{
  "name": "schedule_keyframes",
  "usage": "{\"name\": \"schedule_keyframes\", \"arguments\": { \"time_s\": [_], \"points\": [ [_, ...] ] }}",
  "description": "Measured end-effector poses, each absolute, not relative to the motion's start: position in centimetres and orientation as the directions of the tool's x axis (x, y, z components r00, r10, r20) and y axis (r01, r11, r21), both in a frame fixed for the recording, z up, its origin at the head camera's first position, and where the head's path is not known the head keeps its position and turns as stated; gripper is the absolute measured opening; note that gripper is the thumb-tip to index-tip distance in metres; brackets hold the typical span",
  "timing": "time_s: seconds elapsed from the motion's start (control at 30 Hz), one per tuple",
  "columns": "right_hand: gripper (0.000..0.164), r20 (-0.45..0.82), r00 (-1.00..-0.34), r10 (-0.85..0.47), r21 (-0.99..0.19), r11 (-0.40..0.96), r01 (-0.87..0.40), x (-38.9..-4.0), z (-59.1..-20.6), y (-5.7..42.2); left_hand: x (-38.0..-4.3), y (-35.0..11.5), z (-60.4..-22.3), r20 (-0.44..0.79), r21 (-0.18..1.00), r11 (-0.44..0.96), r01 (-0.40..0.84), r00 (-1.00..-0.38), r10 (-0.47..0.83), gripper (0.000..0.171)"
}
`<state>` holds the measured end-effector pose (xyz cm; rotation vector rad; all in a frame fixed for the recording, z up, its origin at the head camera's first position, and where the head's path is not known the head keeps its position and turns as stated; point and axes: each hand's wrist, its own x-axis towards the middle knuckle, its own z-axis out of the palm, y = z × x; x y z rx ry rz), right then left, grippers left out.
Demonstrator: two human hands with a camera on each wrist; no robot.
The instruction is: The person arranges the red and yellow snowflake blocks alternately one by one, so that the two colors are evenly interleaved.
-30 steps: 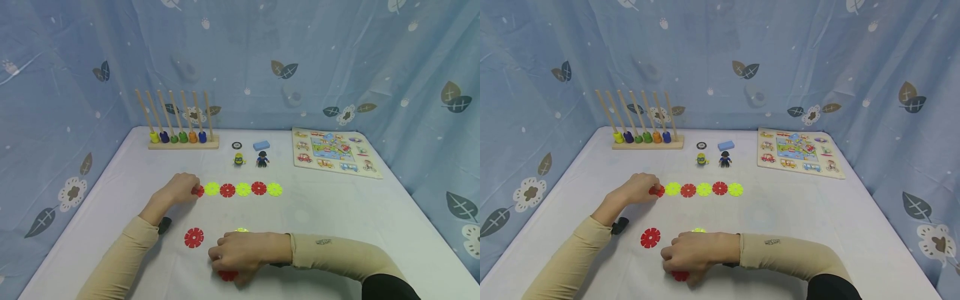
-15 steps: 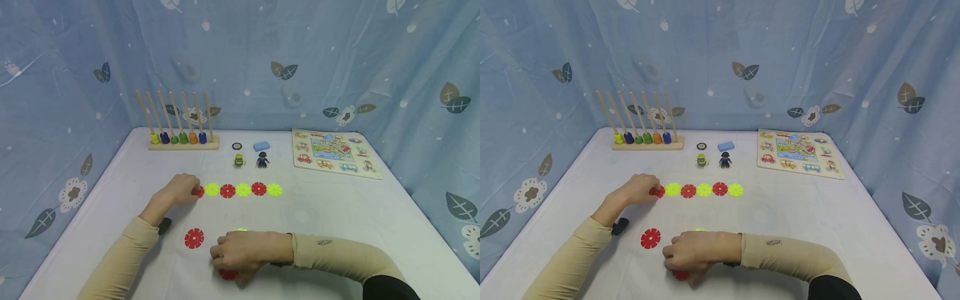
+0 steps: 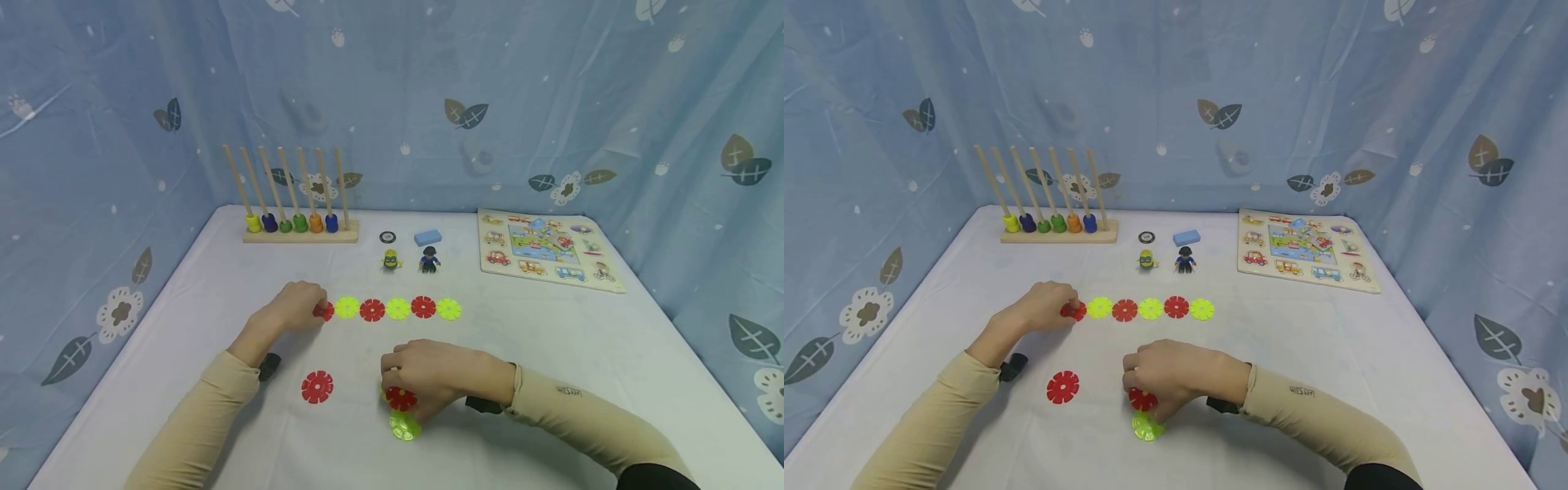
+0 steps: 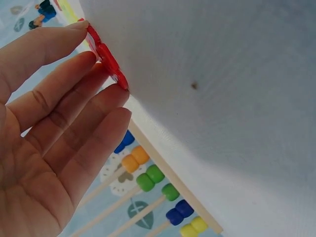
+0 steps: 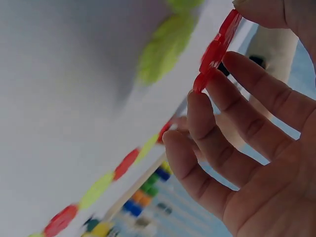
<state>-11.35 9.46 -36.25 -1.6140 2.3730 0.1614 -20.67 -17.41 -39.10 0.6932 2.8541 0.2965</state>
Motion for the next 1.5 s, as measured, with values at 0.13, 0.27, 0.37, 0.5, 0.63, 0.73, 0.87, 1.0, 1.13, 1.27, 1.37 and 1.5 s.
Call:
{"name": "schedule_keyframes", "arguments": {
  "time_s": [0.13, 0.27, 0.37, 0.5, 0.63, 0.73, 0.87, 1.0, 1.13, 1.27, 1.37, 1.5],
  "points": [
    [0.043, -0.243, -0.440, -0.864, -0.093, 0.472, -0.877, -12.1, -36.5, 11.6, -20.7, -17.5, -39.1, -0.137, 0.235, 0.873, 0.427, -0.875, 0.464, 0.017],
    [0.040, -0.217, -0.532, -0.819, -0.142, 0.565, -0.812, -13.2, -36.9, 13.9, -20.7, -17.5, -39.1, -0.128, 0.232, 0.871, 0.433, -0.874, 0.468, 0.017],
    [0.038, -0.208, -0.588, -0.782, -0.160, 0.620, -0.768, -14.1, -37.1, 15.5, -20.8, -17.5, -39.2, -0.118, 0.230, 0.866, 0.444, -0.871, 0.477, 0.017],
    [0.038, -0.196, -0.654, -0.731, -0.172, 0.682, -0.711, -15.3, -37.2, 17.4, -20.7, -17.5, -39.2, -0.115, 0.230, 0.864, 0.448, -0.869, 0.481, 0.016],
    [0.037, -0.163, -0.706, -0.689, -0.170, 0.725, -0.668, -16.7, -37.2, 18.9, -20.7, -17.5, -39.2, -0.115, 0.231, 0.866, 0.444, -0.871, 0.477, 0.016],
    [0.037, -0.138, -0.732, -0.667, -0.158, 0.745, -0.648, -17.8, -37.2, 20.0, -20.7, -17.5, -39.2, -0.114, 0.230, 0.866, 0.444, -0.872, 0.477, 0.016],
    [0.037, -0.121, -0.770, -0.627, -0.147, 0.778, -0.611, -19.3, -37.3, 21.2, -20.7, -17.5, -39.2, -0.119, 0.227, 0.868, 0.441, -0.873, 0.474, 0.016],
    [0.036, -0.129, -0.806, -0.577, -0.145, 0.815, -0.561, -20.5, -37.4, 22.2, -20.6, -17.4, -39.2, -0.122, 0.228, 0.870, 0.436, -0.874, 0.470, 0.016],
    [0.034, -0.165, -0.830, -0.533, -0.159, 0.845, -0.511, -21.3, -37.6, 22.9, -20.6, -17.4, -39.2, -0.125, 0.230, 0.872, 0.432, -0.876, 0.467, 0.016],
    [0.035, -0.202, -0.835, -0.512, -0.181, 0.858, -0.481, -21.6, -38.0, 23.2, -20.6, -17.4, -39.2, -0.126, 0.229, 0.874, 0.429, -0.877, 0.463, 0.016],
    [0.034, -0.219, -0.826, -0.520, -0.197, 0.852, -0.484, -21.7, -38.4, 23.2, -20.7, -17.4, -39.3, -0.124, 0.228, 0.874, 0.430, -0.877, 0.464, 0.015],
    [0.032, -0.220, -0.818, -0.531, -0.205, 0.845, -0.494, -21.8, -38.9, 23.1, -20.7, -17.4, -39.3, -0.127, 0.231, 0.875, 0.426, -0.878, 0.461, 0.015]
  ]
}}
